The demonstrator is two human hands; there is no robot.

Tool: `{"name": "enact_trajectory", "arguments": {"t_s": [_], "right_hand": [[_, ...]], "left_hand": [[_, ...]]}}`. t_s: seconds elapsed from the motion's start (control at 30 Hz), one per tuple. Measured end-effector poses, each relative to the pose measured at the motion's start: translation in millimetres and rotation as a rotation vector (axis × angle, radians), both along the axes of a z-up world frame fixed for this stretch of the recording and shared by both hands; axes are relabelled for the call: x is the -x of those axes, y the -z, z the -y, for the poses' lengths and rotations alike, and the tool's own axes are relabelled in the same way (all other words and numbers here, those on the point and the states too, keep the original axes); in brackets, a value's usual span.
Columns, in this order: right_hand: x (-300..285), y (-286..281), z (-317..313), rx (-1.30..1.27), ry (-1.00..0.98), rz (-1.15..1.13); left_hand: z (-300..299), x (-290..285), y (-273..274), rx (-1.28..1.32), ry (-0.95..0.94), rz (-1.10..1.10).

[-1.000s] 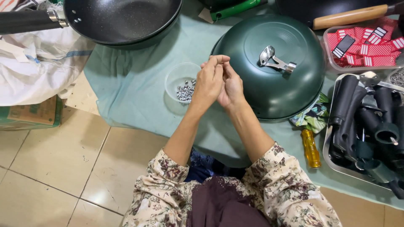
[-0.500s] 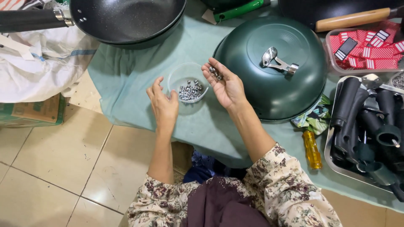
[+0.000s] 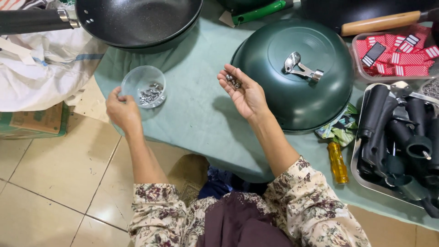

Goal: Assembling metal handle brackets onto various pans using screws and a screwdriver

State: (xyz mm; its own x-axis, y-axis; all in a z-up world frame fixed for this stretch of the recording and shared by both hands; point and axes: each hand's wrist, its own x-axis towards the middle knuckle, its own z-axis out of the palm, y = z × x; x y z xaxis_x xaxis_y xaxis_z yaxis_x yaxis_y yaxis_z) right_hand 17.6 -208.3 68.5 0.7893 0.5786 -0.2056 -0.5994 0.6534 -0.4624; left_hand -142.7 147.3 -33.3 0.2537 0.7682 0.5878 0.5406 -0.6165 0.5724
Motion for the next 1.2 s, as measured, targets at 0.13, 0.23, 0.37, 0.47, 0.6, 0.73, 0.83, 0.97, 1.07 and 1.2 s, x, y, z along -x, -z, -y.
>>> {"name": "enact_trajectory", "arguments": {"t_s": [0.13, 0.23, 0.37, 0.47, 0.6, 0.73, 0.83, 0.97, 1.07, 1.2], "right_hand": [[-6.8, 5.5, 1.4, 0.054, -0.025, 0.102], [-1.7, 0.9, 14.9, 0.141, -0.033, 0.222], [23.2, -21.2, 60.7, 0.344, -0.066, 0.431], [42.6, -27.3, 121.9, 0.598, -0.152, 0.699], [63.9, -29.0, 209.7, 1.224, -0.140, 1.044], [76.7, -11.7, 264.1, 1.702, -0.178, 1.099], [81.2, 22.8, 281.4, 1.801, -0.081, 1.090], [92.0, 57.2, 275.8, 1.872, 0.091, 1.239], [107.1, 44.9, 270.6, 1.858, 0.164, 1.263], [118.1, 25.5, 268.9, 1.823, 0.208, 1.265]], "left_hand": [[33.2, 7.5, -37.7, -0.060, -0.052, 0.035], [95.8, -3.5, -57.0, -0.118, 0.065, 0.064], [217.2, -18.0, -102.0, 0.072, 0.635, 0.211], [291.2, -28.4, -113.0, 0.372, 1.030, 0.198], [368.8, -39.8, -89.6, 0.548, 1.293, 0.132], [429.8, -45.5, -55.2, 0.555, 1.480, 0.034], [458.0, -49.7, -39.6, 0.504, 1.553, -0.034], [472.4, -51.6, -38.7, 0.388, 1.559, -0.075], [473.8, -50.5, -37.4, 0.362, 1.563, -0.081], [473.6, -51.0, -30.6, 0.367, 1.573, -0.078]]}}
